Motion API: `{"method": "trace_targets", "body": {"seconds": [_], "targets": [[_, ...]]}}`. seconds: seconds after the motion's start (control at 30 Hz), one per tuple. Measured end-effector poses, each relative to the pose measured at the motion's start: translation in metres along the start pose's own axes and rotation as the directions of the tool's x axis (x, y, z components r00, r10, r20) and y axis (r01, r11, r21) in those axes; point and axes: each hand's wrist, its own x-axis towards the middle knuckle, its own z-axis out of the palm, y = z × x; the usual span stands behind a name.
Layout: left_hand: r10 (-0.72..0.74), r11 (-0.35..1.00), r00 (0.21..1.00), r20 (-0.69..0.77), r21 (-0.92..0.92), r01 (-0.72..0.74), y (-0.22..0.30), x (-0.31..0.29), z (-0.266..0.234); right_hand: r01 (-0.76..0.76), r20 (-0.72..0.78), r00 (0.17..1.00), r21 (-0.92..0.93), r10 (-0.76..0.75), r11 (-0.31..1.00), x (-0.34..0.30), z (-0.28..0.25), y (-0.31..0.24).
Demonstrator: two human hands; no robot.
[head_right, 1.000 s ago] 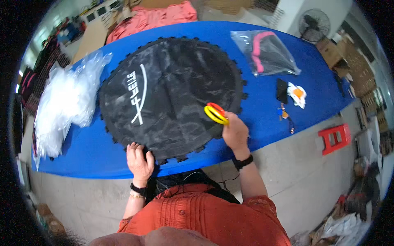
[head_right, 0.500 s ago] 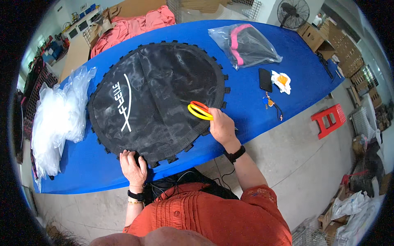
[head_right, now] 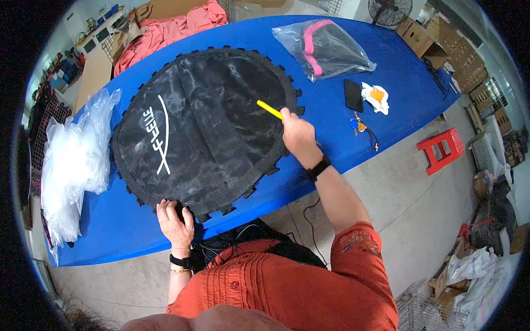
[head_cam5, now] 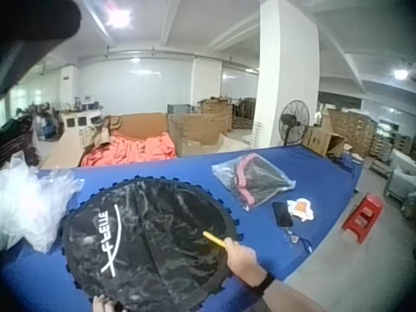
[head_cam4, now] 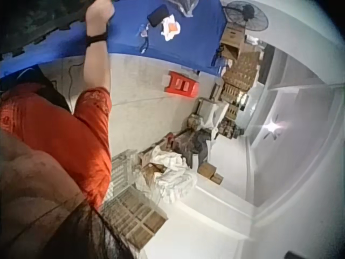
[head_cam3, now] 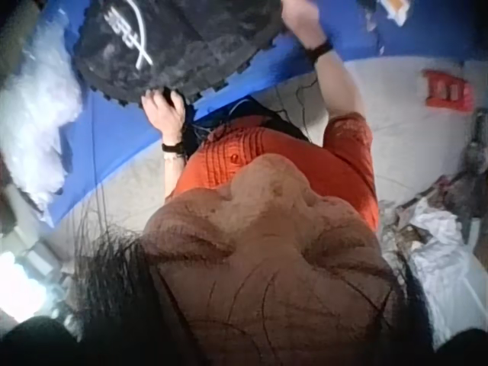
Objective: Assembling a circular fitness mat by fitting the black base into a pink rim using a yellow tool and scissors.
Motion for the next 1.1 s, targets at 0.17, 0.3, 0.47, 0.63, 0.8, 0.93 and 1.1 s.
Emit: {"method": "trace_targets", "body": {"seconds": [0.17, 0.3, 0.47, 0.63, 0.8, 0.93, 1.1], "targets": [[-0.015, 1.0, 1.0, 0.003, -0.013, 0.015, 0.002, 0.001, -0.001, -0.101, 0.066, 0.992, -0.059, 0.105, 0.993, 0.034, 0.003, 0.02], [-0.025, 0.999, 1.0, 0.006, -0.023, 0.025, 0.003, 0.001, -0.003, -0.176, 0.138, 0.974, -0.052, 0.182, 0.983, 0.036, -0.004, 0.013], [-0.021, 0.999, 1.0, -0.008, -0.028, 0.02, 0.002, 0.001, -0.003, -0.206, 0.146, 0.966, -0.047, 0.211, 0.977, 0.031, -0.002, 0.01], [-0.018, 0.999, 1.0, -0.017, -0.033, 0.017, 0.005, 0.002, -0.002, -0.194, 0.121, 0.972, -0.065, 0.201, 0.979, 0.038, 0.0, 0.012], [-0.02, 0.999, 1.0, -0.02, -0.038, 0.019, 0.003, 0.001, -0.002, -0.209, 0.221, 0.951, -0.063, 0.218, 0.976, 0.03, -0.006, 0.007], [-0.015, 0.999, 0.999, -0.034, -0.037, 0.014, 0.004, 0.002, -0.002, -0.231, 0.171, 0.956, -0.054, 0.236, 0.972, 0.033, -0.005, 0.006], [-0.022, 0.999, 1.0, -0.022, -0.039, 0.021, 0.004, 0.002, -0.002, -0.21, 0.175, 0.96, -0.073, 0.22, 0.975, 0.027, -0.008, 0.002]]}}
